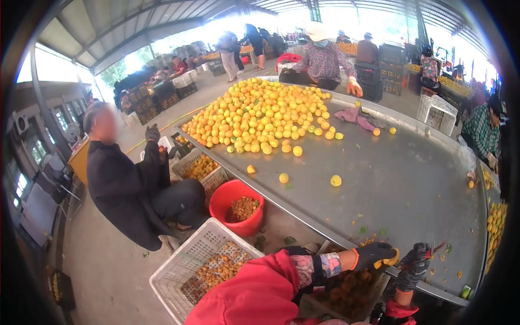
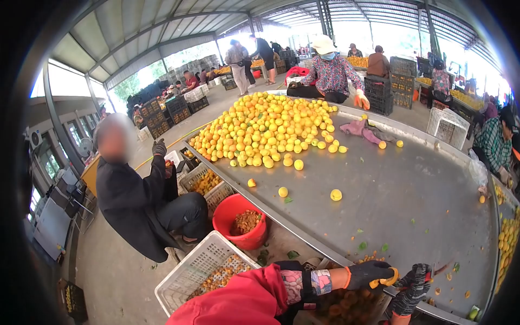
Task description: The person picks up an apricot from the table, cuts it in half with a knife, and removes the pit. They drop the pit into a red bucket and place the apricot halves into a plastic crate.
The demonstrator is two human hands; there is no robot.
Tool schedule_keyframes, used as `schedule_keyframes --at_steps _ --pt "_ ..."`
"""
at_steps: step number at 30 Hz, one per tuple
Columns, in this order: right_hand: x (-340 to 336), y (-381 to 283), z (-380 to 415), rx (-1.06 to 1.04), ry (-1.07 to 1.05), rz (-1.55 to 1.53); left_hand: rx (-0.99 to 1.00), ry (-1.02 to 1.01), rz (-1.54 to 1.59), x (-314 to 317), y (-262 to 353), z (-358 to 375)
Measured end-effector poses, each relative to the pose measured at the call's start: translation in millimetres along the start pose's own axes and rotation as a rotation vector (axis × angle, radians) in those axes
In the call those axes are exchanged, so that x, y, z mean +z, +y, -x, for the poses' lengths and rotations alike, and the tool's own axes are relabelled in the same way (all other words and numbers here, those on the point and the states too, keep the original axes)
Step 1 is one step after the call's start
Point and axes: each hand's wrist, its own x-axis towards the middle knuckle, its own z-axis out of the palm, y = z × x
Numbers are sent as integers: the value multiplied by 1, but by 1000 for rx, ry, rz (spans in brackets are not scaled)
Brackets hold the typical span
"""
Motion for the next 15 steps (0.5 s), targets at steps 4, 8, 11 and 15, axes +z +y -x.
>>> schedule_keyframes --at_steps 4,8,11,15 --pt "8 -24 10 23 47 -208 263 -53 -487 2 -6 5" --pt "7 -17 11 6 190 -310 235 -155 -510 7 -19 1" --pt "1 -13 8 -13 128 -291 143 -194 -397 14 -11 4" --pt "5 -25 10 -71 -114 -175 148 -108 -347 13 -15 2"
